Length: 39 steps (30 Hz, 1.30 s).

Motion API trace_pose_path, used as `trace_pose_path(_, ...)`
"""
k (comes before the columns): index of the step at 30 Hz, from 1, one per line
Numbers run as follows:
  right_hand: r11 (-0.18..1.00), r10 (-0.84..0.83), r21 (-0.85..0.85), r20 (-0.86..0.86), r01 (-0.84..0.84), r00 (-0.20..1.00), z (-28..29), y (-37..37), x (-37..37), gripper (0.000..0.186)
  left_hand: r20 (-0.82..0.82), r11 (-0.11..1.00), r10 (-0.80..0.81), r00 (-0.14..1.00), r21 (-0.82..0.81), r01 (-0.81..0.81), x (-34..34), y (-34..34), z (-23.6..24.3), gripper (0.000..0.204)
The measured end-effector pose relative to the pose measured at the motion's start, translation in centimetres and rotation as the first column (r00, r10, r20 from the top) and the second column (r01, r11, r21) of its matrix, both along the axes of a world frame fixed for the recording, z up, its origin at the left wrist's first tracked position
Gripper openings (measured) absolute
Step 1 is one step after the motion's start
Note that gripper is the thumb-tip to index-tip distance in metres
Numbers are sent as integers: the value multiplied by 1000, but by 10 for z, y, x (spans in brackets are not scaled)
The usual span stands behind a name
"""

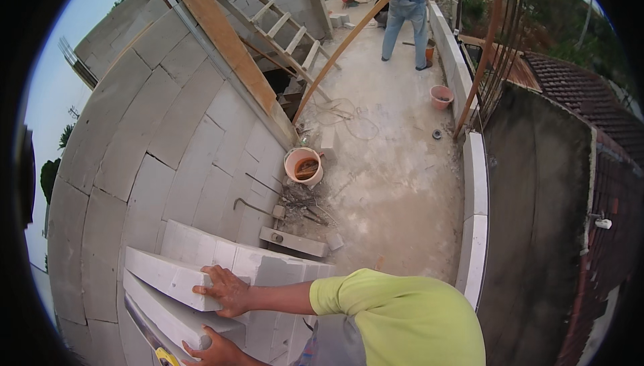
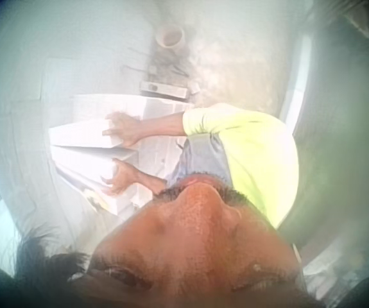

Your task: The person scoops mortar from a bucket and applies it to a wall, then picks up white rectangular tiles, measures them, and uses a hammer to tap them into place. The person also uses a tape measure and a hand saw to cut tiles to size.

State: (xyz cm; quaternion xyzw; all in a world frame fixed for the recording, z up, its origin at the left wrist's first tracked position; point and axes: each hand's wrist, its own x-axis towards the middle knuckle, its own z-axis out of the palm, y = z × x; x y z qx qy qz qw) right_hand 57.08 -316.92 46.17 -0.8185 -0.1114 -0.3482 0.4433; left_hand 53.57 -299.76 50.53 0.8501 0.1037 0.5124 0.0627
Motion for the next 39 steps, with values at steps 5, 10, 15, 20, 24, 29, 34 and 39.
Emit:
trace_pose_path(5,1000,-16,-5,-42,16,999,11,-18,-25,106,-139,979,-76,987,-198,48,-13,-11,11,72)
trace_pose_path(10,999,-23,-29,-23,23,999,16,-36,-77,102,-119,956,-127,985,-278,90,-41,7,11,75)
trace_pose_path(15,988,-69,-133,32,73,997,45,-73,-116,98,-109,872,-287,952,-442,213,-98,-22,19,79)
trace_pose_path(20,969,-6,-242,-208,-46,978,96,-66,-124,83,-153,871,-355,922,-412,266,-109,12,29,78)
trace_pose_path(24,758,-254,-642,-455,-117,853,175,-55,-81,93,-232,828,-484,844,-432,357,-117,42,57,73)
trace_pose_path(29,587,-383,-725,-640,-359,666,225,19,61,111,-404,795,-580,707,-472,382,-45,52,105,71)
trace_pose_path(34,664,-412,-670,-699,-333,584,212,59,135,131,-763,909,-414,496,-324,261,50,62,136,93)
trace_pose_path(39,679,-303,-602,-751,-420,587,199,49,151,135,-813,926,-376,445,-338,166,77,61,129,97)
